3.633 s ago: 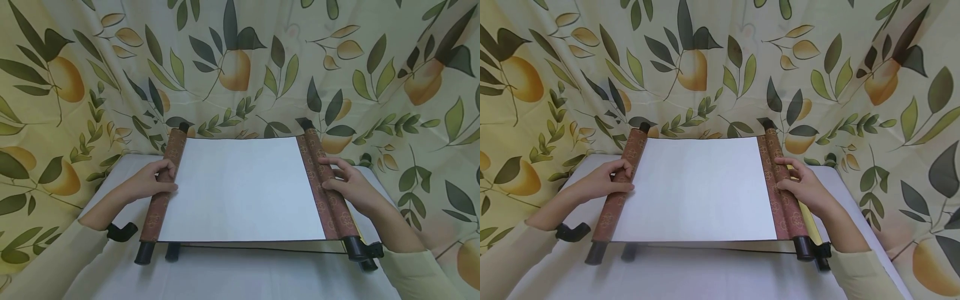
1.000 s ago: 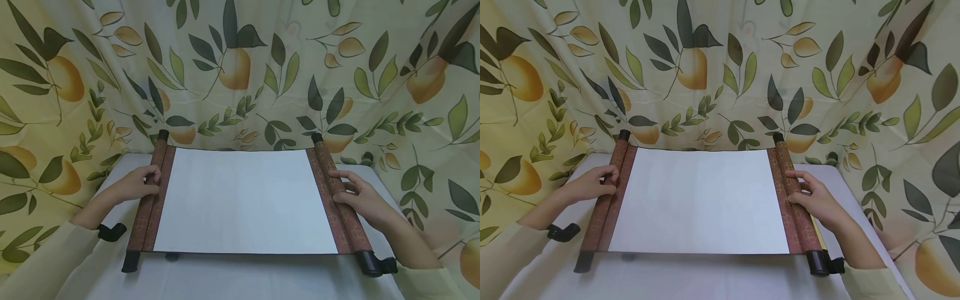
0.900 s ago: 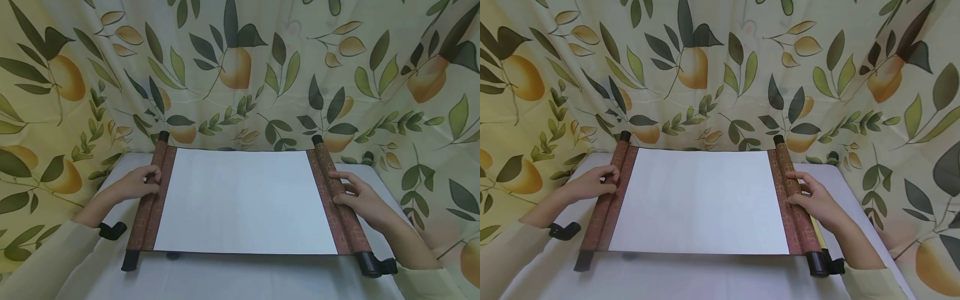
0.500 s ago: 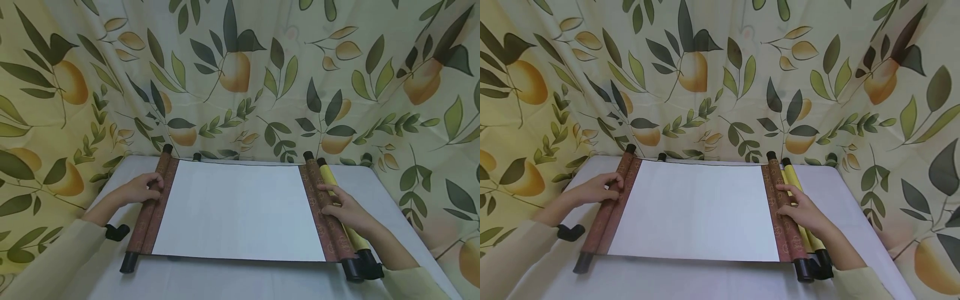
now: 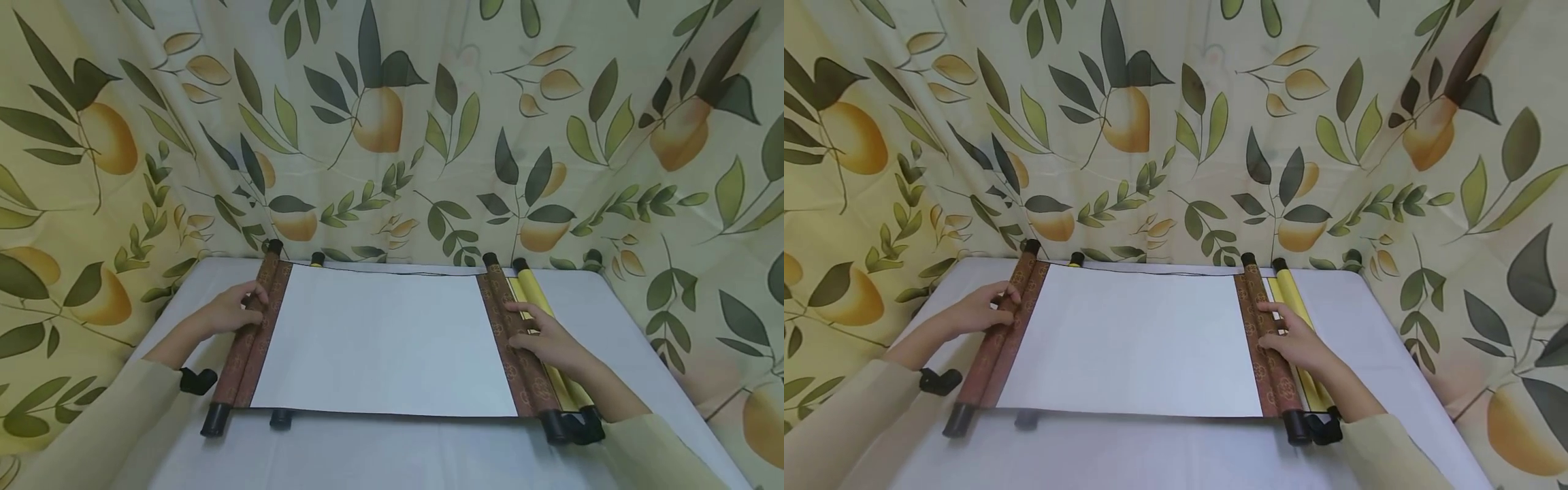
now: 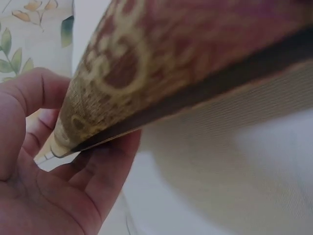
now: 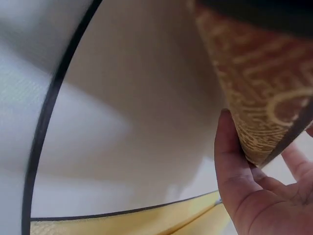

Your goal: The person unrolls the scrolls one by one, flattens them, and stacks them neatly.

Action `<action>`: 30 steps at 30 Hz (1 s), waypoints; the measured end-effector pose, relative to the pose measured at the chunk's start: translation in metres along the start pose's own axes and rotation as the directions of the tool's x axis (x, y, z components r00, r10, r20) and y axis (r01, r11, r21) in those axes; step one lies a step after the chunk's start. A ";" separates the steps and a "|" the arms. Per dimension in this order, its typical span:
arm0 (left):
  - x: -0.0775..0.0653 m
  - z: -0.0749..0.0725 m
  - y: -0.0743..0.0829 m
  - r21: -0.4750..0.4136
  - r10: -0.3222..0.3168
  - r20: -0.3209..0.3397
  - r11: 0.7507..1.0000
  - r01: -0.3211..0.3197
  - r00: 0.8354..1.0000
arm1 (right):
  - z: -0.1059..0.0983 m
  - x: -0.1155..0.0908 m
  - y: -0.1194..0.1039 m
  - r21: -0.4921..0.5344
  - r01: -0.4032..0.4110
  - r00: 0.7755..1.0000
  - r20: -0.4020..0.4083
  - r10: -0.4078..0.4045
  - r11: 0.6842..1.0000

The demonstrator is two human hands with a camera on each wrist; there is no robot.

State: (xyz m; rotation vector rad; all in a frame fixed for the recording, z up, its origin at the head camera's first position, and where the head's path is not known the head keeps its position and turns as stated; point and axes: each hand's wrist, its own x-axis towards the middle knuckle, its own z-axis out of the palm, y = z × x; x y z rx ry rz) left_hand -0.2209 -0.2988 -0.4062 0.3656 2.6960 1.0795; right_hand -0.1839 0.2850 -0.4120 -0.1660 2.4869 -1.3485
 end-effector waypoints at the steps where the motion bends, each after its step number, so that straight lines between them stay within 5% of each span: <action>1: 0.001 0.000 -0.001 0.002 0.002 -0.013 1.000 -0.002 1.000 | 0.000 0.002 0.000 -0.017 0.006 1.000 -0.006 -0.006 1.000; 8: 0.007 0.004 -0.007 0.033 0.000 -0.045 0.999 0.002 0.999 | 0.005 0.011 0.000 -0.142 0.065 0.997 -0.032 -0.070 0.988; 14: 0.008 0.008 -0.008 0.051 -0.007 -0.021 0.999 0.008 1.000 | 0.006 0.012 0.007 -0.213 -0.009 0.999 -0.054 -0.003 0.977; 26: 0.006 0.011 -0.006 0.202 -0.006 -0.017 0.979 0.009 1.000 | 0.010 0.014 0.000 -0.465 -0.007 0.992 -0.115 -0.052 0.885; 30: -0.001 0.014 -0.004 0.248 0.022 -0.020 0.969 -0.016 1.000 | 0.006 0.006 -0.007 -0.466 -0.010 0.993 -0.112 -0.048 0.885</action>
